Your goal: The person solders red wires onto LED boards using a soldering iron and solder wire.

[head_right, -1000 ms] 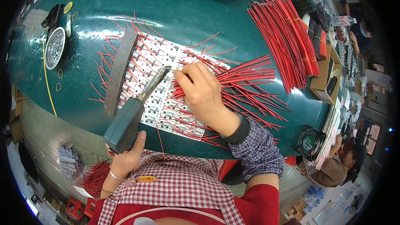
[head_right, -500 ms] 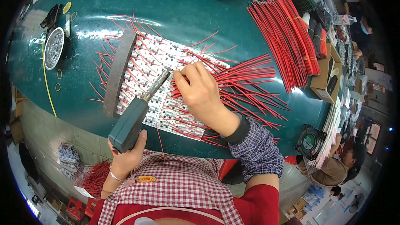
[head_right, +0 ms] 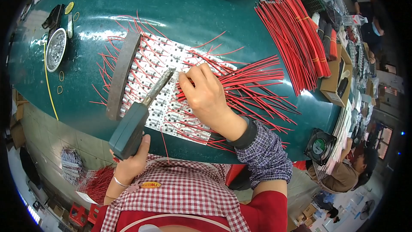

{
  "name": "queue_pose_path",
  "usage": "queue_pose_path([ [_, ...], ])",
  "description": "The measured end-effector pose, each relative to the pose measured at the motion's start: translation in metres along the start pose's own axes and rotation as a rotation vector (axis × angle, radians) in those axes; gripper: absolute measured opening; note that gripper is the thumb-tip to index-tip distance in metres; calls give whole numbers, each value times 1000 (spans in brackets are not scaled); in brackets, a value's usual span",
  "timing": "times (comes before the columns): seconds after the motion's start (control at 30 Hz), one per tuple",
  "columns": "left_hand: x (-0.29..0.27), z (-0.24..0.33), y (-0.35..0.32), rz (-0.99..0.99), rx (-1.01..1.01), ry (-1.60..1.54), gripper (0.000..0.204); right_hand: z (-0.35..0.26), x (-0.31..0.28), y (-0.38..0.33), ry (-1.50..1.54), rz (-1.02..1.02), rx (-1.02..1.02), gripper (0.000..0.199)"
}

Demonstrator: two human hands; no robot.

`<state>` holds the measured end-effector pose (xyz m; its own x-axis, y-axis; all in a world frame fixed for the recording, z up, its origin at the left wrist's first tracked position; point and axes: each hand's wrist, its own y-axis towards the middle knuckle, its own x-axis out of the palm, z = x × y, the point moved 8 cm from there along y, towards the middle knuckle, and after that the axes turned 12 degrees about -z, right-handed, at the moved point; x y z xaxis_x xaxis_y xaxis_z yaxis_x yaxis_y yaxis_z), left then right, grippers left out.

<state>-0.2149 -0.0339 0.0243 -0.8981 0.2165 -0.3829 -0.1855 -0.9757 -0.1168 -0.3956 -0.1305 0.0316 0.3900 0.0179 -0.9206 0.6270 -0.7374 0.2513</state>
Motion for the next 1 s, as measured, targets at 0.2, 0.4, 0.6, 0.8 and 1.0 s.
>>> queue_pose_path([
  [0.2,-2,2,-6,5,86,62,19,0,-2,2,26,-12,1,33],
  [0.4,3,7,-3,-38,36,45,21,3,-1,0,99,42,-2,51],
  [0.6,10,5,-6,-29,68,79,28,1,-3,1,74,48,-11,47],
  [0.8,10,11,-4,-10,59,31,16,-5,-4,3,9,52,-43,38],
  [1.0,12,7,-7,-51,79,35,26,-8,-4,4,-36,45,-52,35],
])
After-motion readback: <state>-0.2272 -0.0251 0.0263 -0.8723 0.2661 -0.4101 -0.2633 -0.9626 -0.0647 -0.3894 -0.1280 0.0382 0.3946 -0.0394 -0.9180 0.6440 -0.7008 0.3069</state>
